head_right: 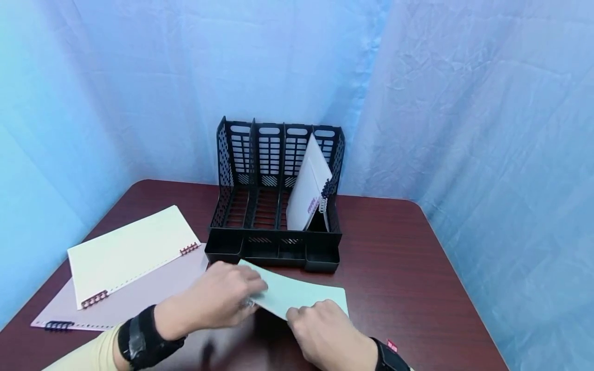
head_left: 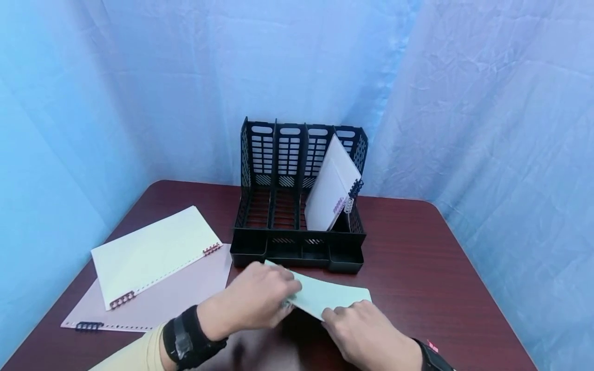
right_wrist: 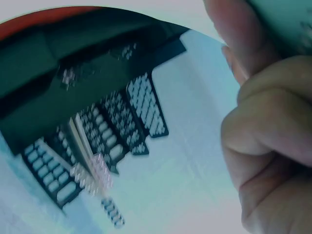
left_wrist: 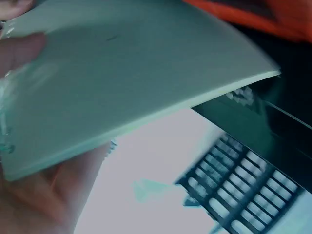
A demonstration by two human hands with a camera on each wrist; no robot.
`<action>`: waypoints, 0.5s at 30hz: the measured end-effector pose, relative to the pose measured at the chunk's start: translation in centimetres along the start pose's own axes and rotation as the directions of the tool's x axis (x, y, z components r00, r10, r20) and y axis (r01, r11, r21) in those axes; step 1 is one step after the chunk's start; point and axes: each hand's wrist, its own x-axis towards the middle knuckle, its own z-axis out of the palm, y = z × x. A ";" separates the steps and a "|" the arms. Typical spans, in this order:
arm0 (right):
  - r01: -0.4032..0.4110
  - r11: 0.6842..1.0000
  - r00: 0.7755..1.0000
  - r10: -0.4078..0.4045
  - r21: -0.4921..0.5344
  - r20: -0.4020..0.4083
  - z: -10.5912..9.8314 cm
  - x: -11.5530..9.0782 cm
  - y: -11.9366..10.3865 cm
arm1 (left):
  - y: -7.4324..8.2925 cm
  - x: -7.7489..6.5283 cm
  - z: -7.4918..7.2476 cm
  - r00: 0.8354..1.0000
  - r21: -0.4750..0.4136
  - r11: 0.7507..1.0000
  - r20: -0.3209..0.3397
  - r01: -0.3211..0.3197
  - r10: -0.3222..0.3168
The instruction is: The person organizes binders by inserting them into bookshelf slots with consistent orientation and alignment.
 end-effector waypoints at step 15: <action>-0.064 0.953 0.850 0.207 0.295 -0.484 -2.8 -0.7 2.6 | -8.5 -1.4 2.0 0.729 -0.245 0.830 -0.399 0.501 -0.557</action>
